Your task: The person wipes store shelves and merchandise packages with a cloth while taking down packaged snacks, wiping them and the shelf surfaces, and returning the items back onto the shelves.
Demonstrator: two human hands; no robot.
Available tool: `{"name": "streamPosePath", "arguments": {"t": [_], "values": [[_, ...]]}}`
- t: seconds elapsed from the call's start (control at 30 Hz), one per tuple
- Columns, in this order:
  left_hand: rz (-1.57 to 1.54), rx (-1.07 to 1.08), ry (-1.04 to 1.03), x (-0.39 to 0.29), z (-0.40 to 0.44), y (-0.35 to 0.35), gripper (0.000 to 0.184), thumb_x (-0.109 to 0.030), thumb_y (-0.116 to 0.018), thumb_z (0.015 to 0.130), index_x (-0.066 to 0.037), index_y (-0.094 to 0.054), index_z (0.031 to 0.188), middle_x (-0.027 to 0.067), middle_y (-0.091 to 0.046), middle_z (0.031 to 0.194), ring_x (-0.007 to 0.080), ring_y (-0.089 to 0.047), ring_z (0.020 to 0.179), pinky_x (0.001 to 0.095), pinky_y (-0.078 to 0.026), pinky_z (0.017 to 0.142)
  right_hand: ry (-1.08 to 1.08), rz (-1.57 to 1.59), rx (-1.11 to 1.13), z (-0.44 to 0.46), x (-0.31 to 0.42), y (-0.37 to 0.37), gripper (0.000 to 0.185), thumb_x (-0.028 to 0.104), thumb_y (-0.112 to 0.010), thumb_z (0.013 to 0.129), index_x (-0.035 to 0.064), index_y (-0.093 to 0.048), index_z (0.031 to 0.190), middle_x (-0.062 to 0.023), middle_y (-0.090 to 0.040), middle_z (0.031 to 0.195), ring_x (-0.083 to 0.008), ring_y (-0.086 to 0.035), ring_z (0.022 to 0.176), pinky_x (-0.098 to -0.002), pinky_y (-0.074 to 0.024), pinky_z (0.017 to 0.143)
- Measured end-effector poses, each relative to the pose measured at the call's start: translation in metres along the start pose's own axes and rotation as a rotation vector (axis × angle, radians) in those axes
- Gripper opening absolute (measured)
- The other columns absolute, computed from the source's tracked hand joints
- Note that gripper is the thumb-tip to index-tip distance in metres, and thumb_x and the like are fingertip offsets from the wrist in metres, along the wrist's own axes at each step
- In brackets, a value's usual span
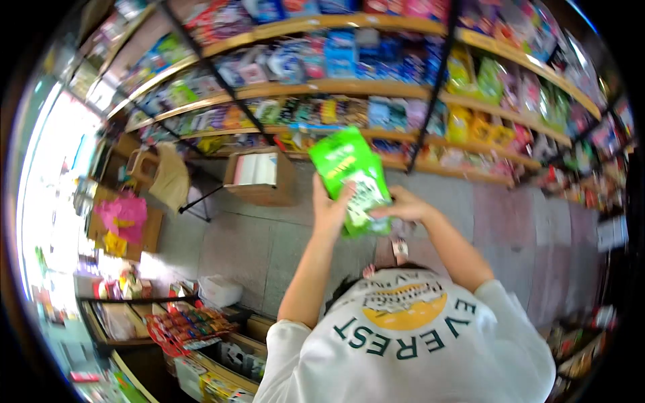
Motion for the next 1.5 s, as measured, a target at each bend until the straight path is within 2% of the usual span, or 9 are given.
{"name": "streamPosePath", "arguments": {"t": [0.13,0.23,0.33,0.6,0.73,0.83,1.0,1.2,1.5], "values": [[0.170,0.071,-0.393,-0.033,0.001,0.014,0.075,-0.003,-0.066,0.070,-0.006,-0.021,0.131,0.0089,-0.041,0.121,0.0201,-0.039,0.112,0.0338,-0.032,0.095,-0.085,-0.092,-0.002,-0.001,0.006,-0.010,0.045,0.031,-0.074,0.066,0.0054,-0.061,0.101,-0.0071,-0.062,0.098,-0.0152,-0.056,0.089,-0.0312,-0.0433,0.080],[0.043,0.182,-0.231,-0.031,0.000,0.013,0.061,-0.006,-0.064,0.075,-0.005,-0.031,0.126,0.0085,-0.046,0.117,0.0177,-0.043,0.109,0.0329,-0.035,0.093,-0.023,-0.049,-0.023,0.010,-0.014,-0.005,0.046,0.031,-0.075,0.064,0.0054,-0.062,0.100,-0.0070,-0.063,0.093,-0.0166,-0.055,0.088,-0.0310,-0.0440,0.077],[0.004,0.209,-0.189,-0.029,-0.004,0.019,0.043,-0.007,-0.061,0.078,-0.002,-0.043,0.117,0.0057,-0.054,0.105,0.0127,-0.050,0.097,0.0281,-0.042,0.083,0.160,-0.062,-0.031,0.021,-0.007,-0.010,0.048,0.032,-0.074,0.063,0.0022,-0.061,0.098,-0.0115,-0.062,0.080,-0.0156,-0.056,0.052,-0.0288,-0.0450,0.040],[-0.163,-0.008,0.004,-0.002,-0.014,0.055,0.023,-0.016,-0.051,0.087,-0.001,-0.053,0.105,0.0045,-0.061,0.090,0.0089,-0.056,0.079,0.0240,-0.046,0.069,0.014,-0.255,-0.083,0.035,0.003,-0.027,0.051,0.036,-0.071,0.065,-0.0008,-0.057,0.097,-0.0117,-0.060,0.069,-0.0148,-0.049,0.035,-0.0270,-0.0351,0.026],[-0.215,-0.158,0.026,-0.002,-0.015,0.082,0.022,-0.017,-0.051,0.088,0.001,-0.054,0.101,0.0060,-0.061,0.090,0.0096,-0.057,0.077,0.0239,-0.047,0.067,0.177,-0.051,-0.004,0.051,0.005,-0.049,0.056,0.048,-0.042,0.086,-0.0030,-0.053,0.108,-0.0142,-0.061,0.092,-0.0238,-0.059,0.079,-0.0340,-0.0465,0.072],[-0.398,-0.190,0.024,-0.007,-0.016,0.097,0.022,-0.019,-0.052,0.087,0.000,-0.056,0.097,0.0060,-0.062,0.086,0.0094,-0.058,0.072,0.0236,-0.048,0.063,0.085,-0.122,-0.193,0.065,0.005,-0.046,0.058,0.044,-0.028,0.091,-0.0054,-0.051,0.111,-0.0202,-0.049,0.118,-0.0281,-0.042,0.114,-0.0335,-0.0285,0.097],[-0.508,-0.233,0.079,-0.003,-0.024,0.129,0.024,-0.023,-0.054,0.086,0.000,-0.059,0.092,0.0061,-0.063,0.083,0.0090,-0.059,0.069,0.0230,-0.048,0.060,0.316,-0.498,-0.166,0.073,0.054,-0.080,0.049,0.034,-0.029,0.092,-0.0072,-0.051,0.107,-0.0202,-0.051,0.115,-0.0276,-0.046,0.108,-0.0335,-0.0314,0.094],[-0.449,-0.435,0.104,-0.003,-0.049,0.185,0.028,-0.025,-0.050,0.088,0.001,-0.060,0.087,0.0078,-0.064,0.080,0.0104,-0.060,0.064,0.0233,-0.048,0.057,0.276,-0.151,0.048,0.123,0.057,-0.130,0.025,0.014,-0.039,0.089,-0.0044,-0.056,0.094,-0.0126,-0.055,0.103,-0.0195,-0.051,0.095,-0.0283,-0.0381,0.084],[-0.122,-0.868,0.017,-0.039,-0.084,0.308,0.024,-0.020,-0.053,0.087,0.003,-0.061,0.087,0.0040,-0.061,0.077,0.0064,-0.054,0.064,0.0217,-0.044,0.056,0.480,-0.105,0.382,0.210,0.081,-0.258,0.032,0.022,-0.036,0.091,-0.0046,-0.053,0.098,-0.0145,-0.056,0.097,-0.0220,-0.053,0.091,-0.0305,-0.0398,0.082]]}}
Point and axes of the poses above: each hand's wrist, its own z-axis towards the middle knuckle, its own y-axis out of the back of the hand, x = y × z, the point moved 8 cm from there along z, towards the middle knuckle
